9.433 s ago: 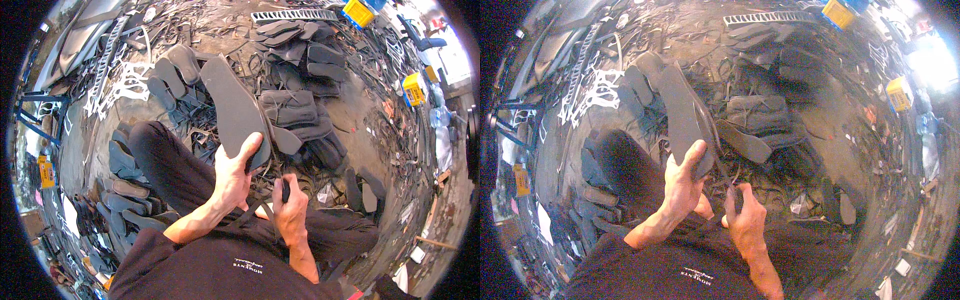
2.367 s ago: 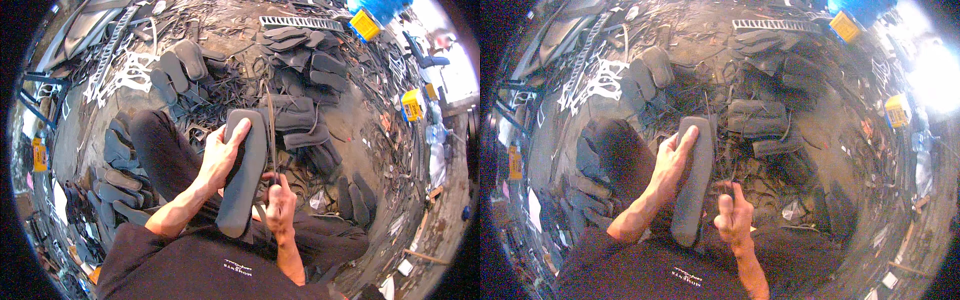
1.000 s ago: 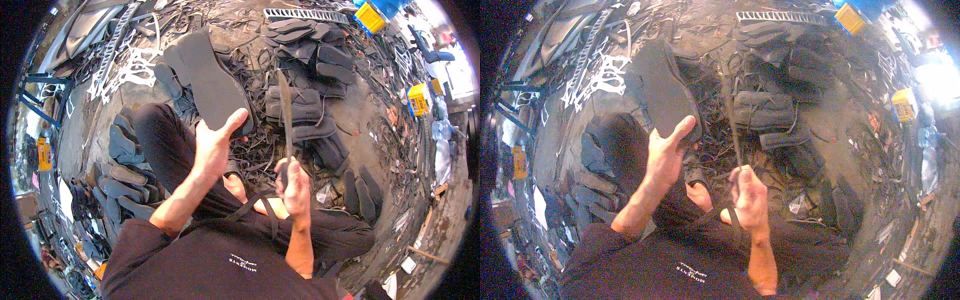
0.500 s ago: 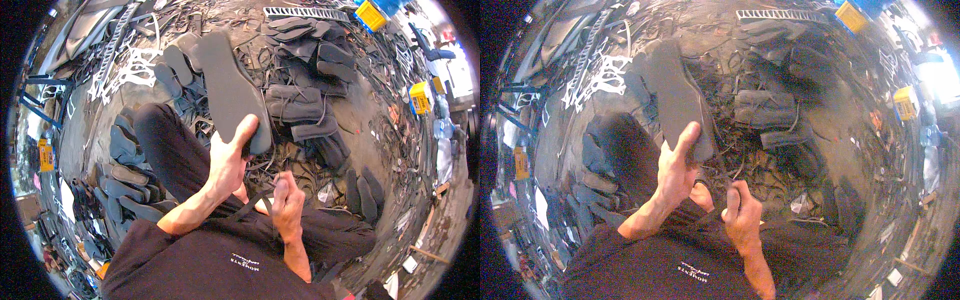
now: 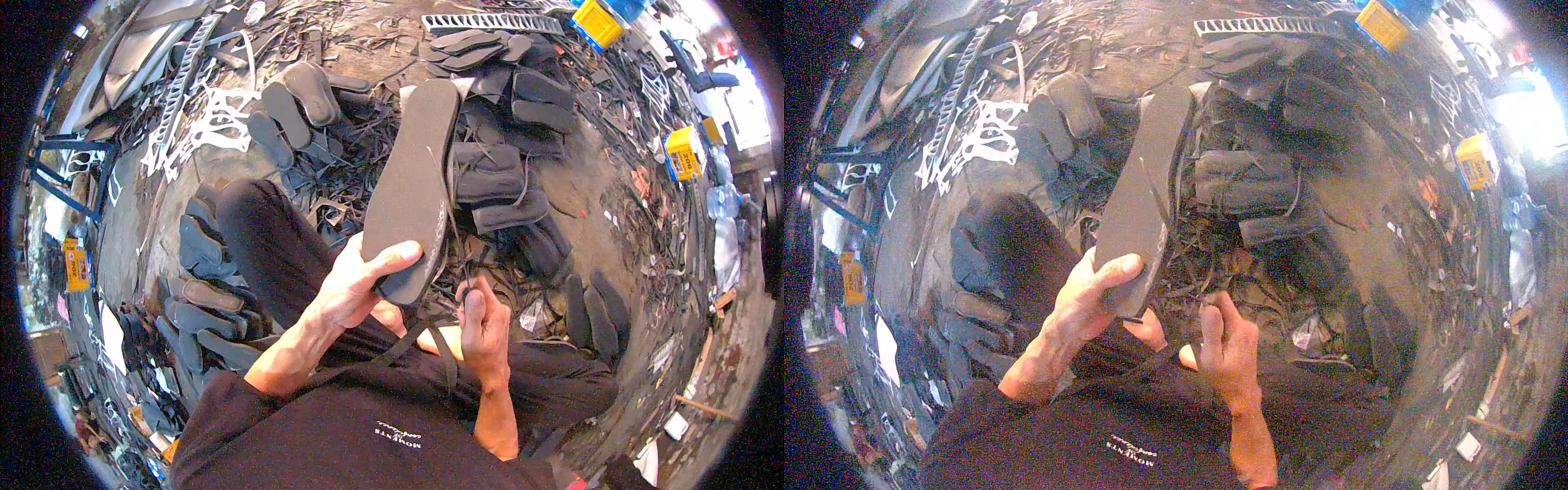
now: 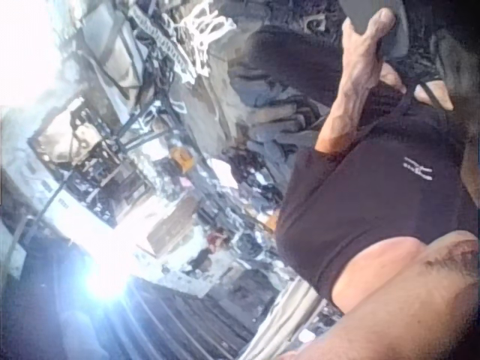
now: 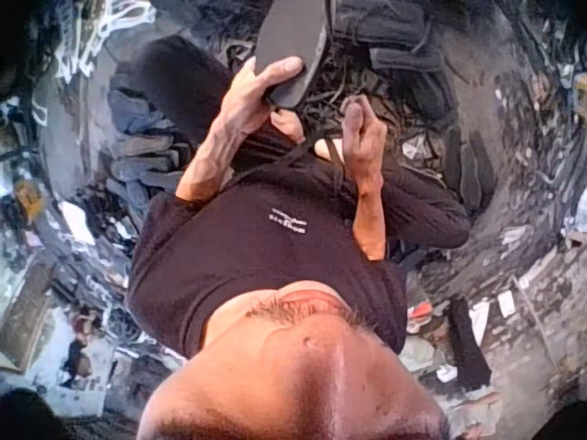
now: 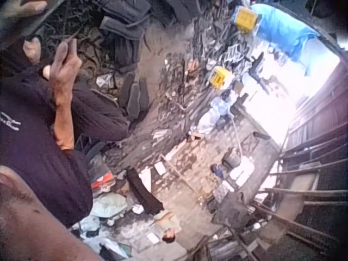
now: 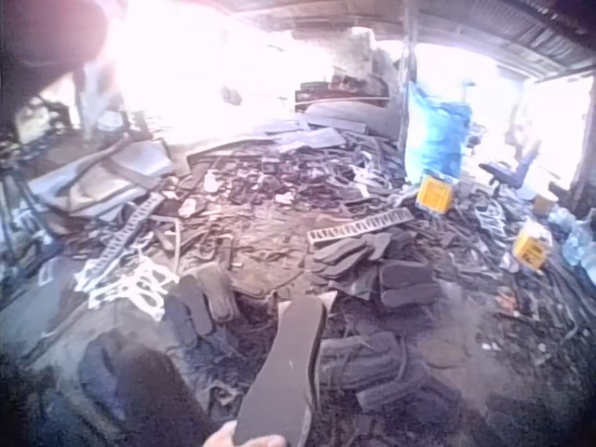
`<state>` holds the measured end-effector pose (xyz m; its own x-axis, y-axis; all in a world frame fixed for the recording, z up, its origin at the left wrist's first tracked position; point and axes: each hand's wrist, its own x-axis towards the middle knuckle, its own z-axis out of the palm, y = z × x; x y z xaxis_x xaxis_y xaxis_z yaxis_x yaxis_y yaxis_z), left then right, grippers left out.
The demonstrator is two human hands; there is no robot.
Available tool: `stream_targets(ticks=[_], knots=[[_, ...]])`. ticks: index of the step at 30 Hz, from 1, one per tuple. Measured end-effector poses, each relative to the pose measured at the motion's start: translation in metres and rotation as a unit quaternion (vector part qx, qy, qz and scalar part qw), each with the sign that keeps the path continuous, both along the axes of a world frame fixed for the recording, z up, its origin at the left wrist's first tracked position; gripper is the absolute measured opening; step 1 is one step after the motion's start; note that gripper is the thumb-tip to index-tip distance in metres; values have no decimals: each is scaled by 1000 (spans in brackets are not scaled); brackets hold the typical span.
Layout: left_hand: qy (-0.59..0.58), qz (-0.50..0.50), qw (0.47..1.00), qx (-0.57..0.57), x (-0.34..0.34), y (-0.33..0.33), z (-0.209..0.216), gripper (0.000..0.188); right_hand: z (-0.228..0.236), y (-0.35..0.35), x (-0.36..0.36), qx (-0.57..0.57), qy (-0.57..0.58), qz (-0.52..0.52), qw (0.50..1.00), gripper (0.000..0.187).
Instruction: The person sits on the floor and uses a knife to cut black rubber shoe insoles into thin strips. They hold each insole with one hand and slice it repeatedly with the other, discarding the strips onto a growing pile on the floor.
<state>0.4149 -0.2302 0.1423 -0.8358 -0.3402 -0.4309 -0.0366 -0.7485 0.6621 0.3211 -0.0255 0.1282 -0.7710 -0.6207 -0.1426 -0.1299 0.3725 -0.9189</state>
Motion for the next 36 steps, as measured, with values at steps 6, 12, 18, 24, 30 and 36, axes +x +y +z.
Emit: stream_targets(ticks=[6,12,18,24,30,36], knots=[[-3,-80,996,36,10,45,18,59,-21,-43,-57,-16,130,-92,987,39],[10,-200,980,7,34,67,10,57,-7,-52,-134,-114,-134,-188,966,48],[33,-149,969,-194,13,37,-34,46,14,-32,-39,-129,-154,-16,979,53],[-87,18,986,-139,-29,-10,-22,34,0,-7,8,5,-118,90,989,48],[-72,-57,994,-55,-21,-13,-3,35,-9,17,19,51,147,-16,988,54],[7,-133,989,-64,-14,-8,14,38,-3,44,-3,87,162,0,983,61]])
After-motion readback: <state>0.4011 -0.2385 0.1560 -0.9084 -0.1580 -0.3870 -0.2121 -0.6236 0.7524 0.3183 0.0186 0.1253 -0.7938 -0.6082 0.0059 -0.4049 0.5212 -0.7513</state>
